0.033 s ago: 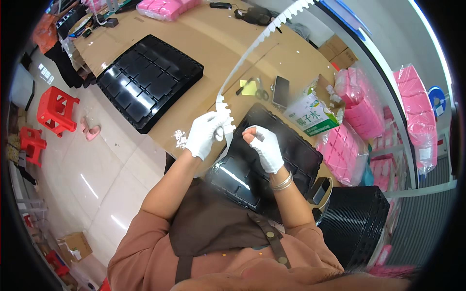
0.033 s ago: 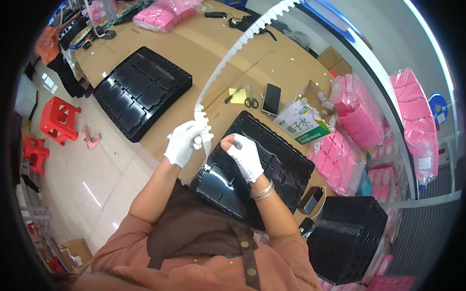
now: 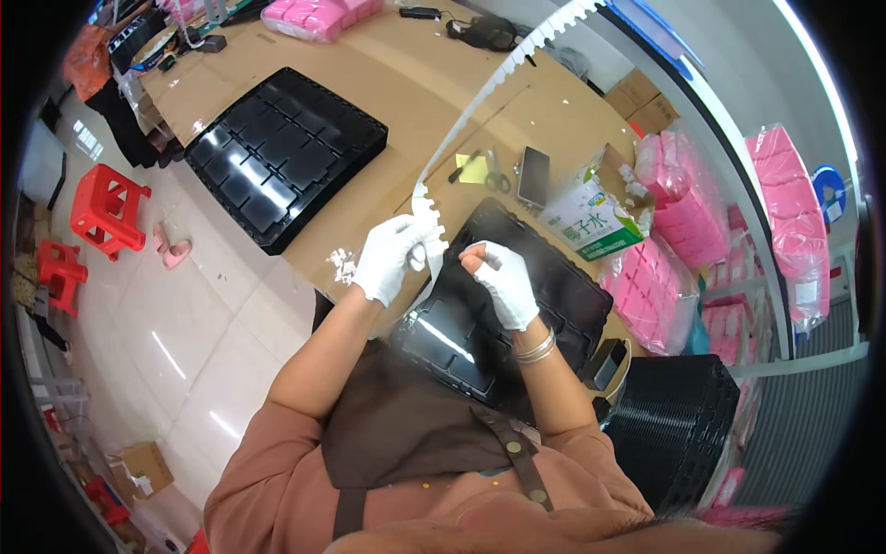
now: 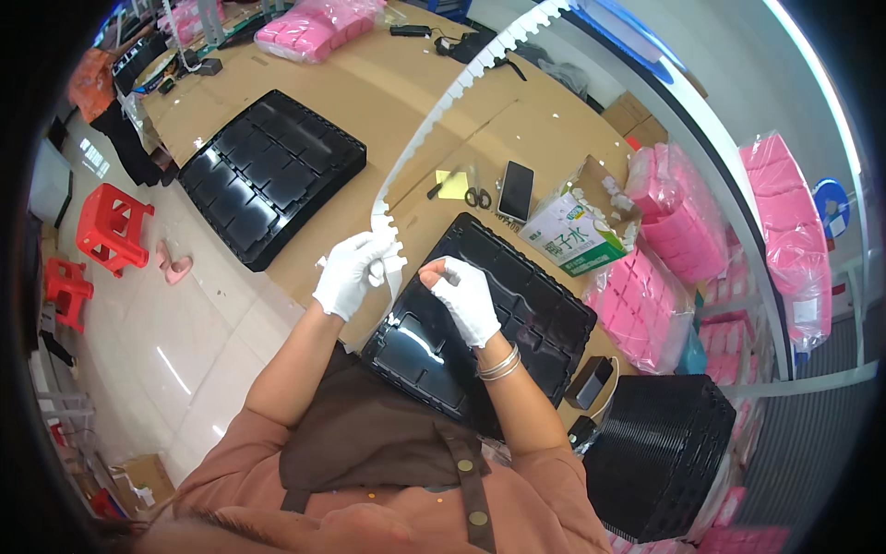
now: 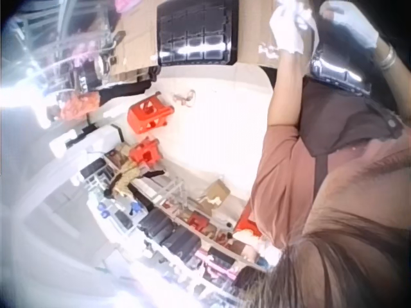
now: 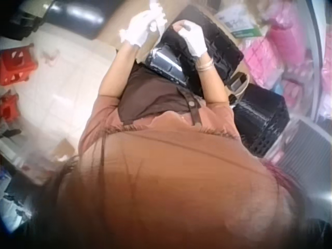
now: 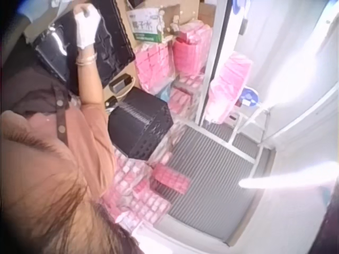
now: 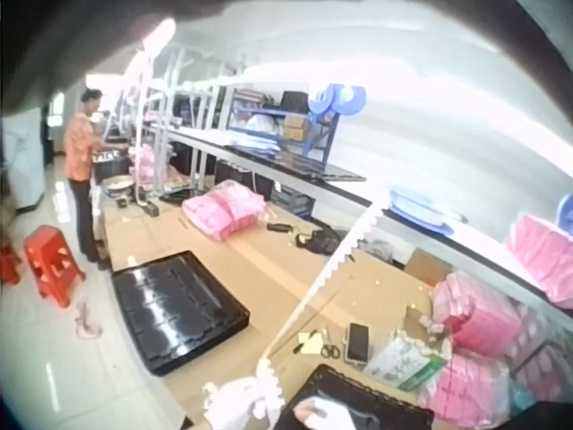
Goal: The person peels adhesive tabs from a strip by hand and applies them onto black plastic trays, places pink foam liners onto the trays, and sets the assembled trays aside.
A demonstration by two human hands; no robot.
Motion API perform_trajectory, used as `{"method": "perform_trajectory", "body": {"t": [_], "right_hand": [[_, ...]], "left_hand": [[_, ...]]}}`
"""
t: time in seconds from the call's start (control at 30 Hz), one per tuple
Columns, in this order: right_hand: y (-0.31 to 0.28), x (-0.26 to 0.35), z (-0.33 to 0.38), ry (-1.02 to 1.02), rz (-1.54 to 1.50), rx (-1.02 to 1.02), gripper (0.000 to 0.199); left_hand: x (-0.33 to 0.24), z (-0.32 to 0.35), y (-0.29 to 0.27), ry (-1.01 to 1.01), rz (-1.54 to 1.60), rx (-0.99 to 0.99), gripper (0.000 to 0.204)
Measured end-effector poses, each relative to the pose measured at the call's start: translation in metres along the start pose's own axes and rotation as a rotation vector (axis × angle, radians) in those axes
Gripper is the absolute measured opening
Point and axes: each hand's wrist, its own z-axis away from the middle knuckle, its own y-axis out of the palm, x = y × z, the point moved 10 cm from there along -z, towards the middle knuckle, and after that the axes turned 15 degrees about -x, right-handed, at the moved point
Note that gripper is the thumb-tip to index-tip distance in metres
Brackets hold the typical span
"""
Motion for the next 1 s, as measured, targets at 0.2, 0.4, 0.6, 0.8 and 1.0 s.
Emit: {"method": "perform_trajectory", "body": {"t": [0.2, 0.4, 0.6, 0.8, 1.0], "right_hand": [[0.016, 0.008, 0.011, -0.090, 0.101, 0.056, 0.021], [0.020, 0.005, 0.022, -0.181, 0.169, 0.057, 0.018], [0.010, -0.001, 0.031, 0.002, 0.083, -0.003, 0.014], [-0.004, -0.005, 0.016, -0.024, 0.020, -0.041, 0.014], [-0.045, 0.004, -0.025, -0.173, 0.279, -0.253, 0.009]], "left_hand": [[-0.009, 0.022, 0.007, 0.014, -0.019, 0.025, 0.027], [-0.004, 0.037, 0.020, -0.029, -0.076, 0.083, 0.022], [-0.002, 0.031, 0.021, -0.061, 0.006, 0.009, 0.019], [-0.002, 0.009, 0.010, -0.036, -0.002, -0.048, 0.022], [0.000, 0.009, -0.004, -0.050, -0.017, -0.040, 0.026]]}}
